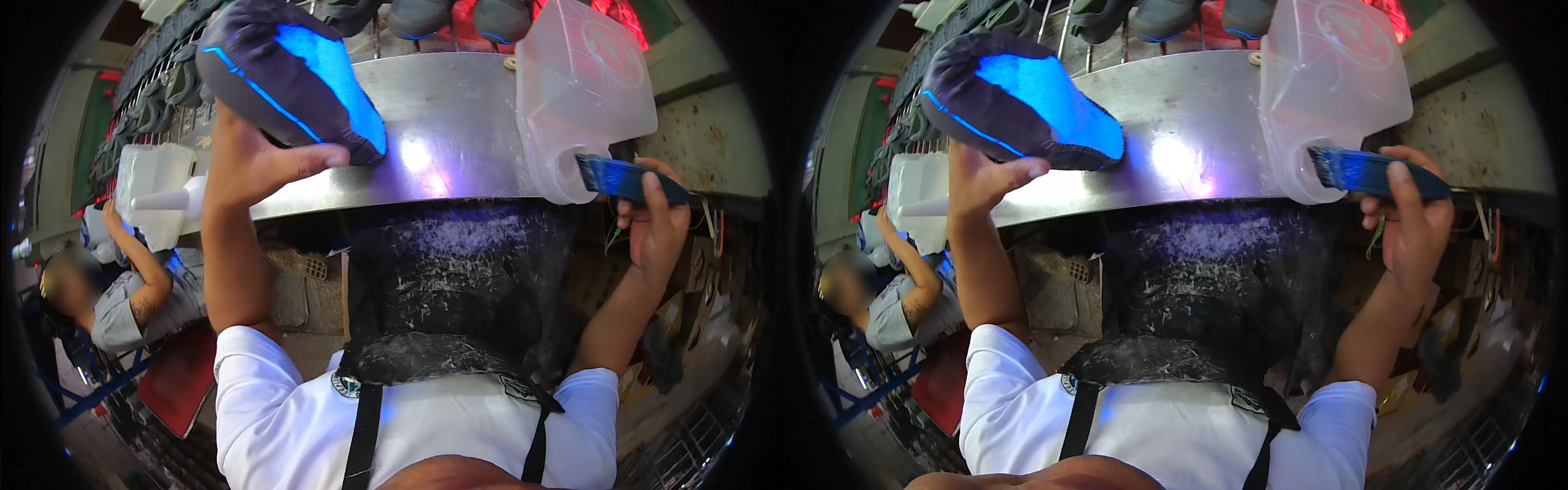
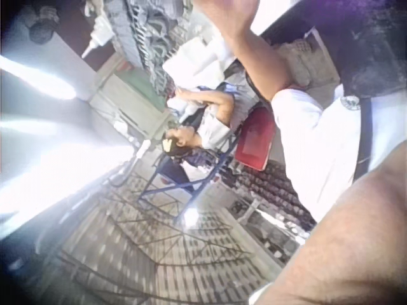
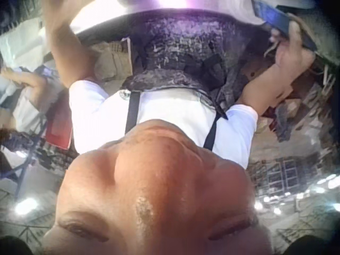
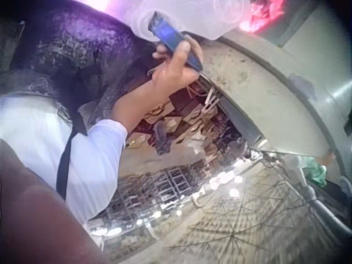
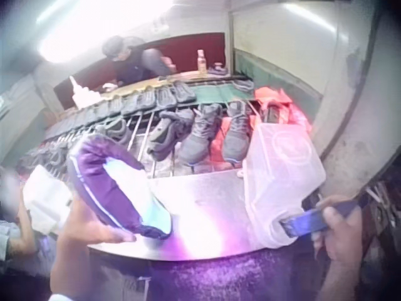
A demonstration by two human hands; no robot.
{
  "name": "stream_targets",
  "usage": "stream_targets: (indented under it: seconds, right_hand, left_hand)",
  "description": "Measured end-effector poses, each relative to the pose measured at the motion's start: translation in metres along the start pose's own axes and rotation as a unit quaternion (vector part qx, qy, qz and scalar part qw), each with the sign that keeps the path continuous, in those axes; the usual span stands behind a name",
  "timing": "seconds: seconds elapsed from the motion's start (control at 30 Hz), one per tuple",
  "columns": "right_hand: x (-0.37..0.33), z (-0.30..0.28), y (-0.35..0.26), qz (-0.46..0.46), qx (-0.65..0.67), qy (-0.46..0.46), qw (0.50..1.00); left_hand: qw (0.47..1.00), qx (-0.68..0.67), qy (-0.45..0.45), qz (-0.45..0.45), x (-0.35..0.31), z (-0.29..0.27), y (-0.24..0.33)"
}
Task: The person repeatedly picks up gray sneakers from a rack, applies a clear liquid from a squeeze bottle to the seams, and uses a brush to spread it along the edges. The person works on multiple sneakers one at a time, placing each back on the rack after treatment.
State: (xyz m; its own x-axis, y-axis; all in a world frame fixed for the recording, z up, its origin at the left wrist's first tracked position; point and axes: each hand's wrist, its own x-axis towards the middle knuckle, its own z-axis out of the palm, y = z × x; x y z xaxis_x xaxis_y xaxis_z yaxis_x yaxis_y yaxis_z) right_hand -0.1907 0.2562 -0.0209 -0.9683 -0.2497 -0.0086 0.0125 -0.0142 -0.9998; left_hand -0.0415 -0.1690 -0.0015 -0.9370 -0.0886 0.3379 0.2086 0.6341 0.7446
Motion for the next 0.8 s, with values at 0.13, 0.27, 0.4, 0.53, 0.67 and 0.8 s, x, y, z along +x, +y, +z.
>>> stream_targets:
  seconds: [0.13, 0.27, 0.4, 0.53, 0.67, 0.8]
  right_hand:
    - [-0.007, -0.002, 0.012, -0.014, -0.102, 0.0, 0.995]
    - [-0.01, 0.006, 0.01, -0.017, -0.188, 0.018, 0.982]
    - [-0.005, 0.008, 0.017, -0.112, -0.355, -0.025, 0.928]
    - [-0.014, 0.013, 0.009, -0.051, -0.301, -0.018, 0.952]
    - [-0.006, 0.009, 0.024, -0.131, -0.333, 0.074, 0.931]
    - [-0.011, 0.011, 0.025, -0.184, -0.33, -0.001, 0.926]
  left_hand:
    - [0.992, 0.058, -0.062, -0.096, -0.002, 0.005, 0.002]
    - [0.997, -0.072, 0.03, -0.016, 0.005, -0.009, -0.006]
    - [0.989, -0.095, 0.069, -0.086, 0.047, 0.009, 0.009]
    - [0.998, 0.028, 0.047, -0.029, 0.039, 0.032, 0.01]
    - [0.988, 0.124, -0.024, -0.092, 0.017, 0.011, 0.005]
    - [0.992, 0.092, 0.068, -0.059, 0.003, 0.014, -0.012]
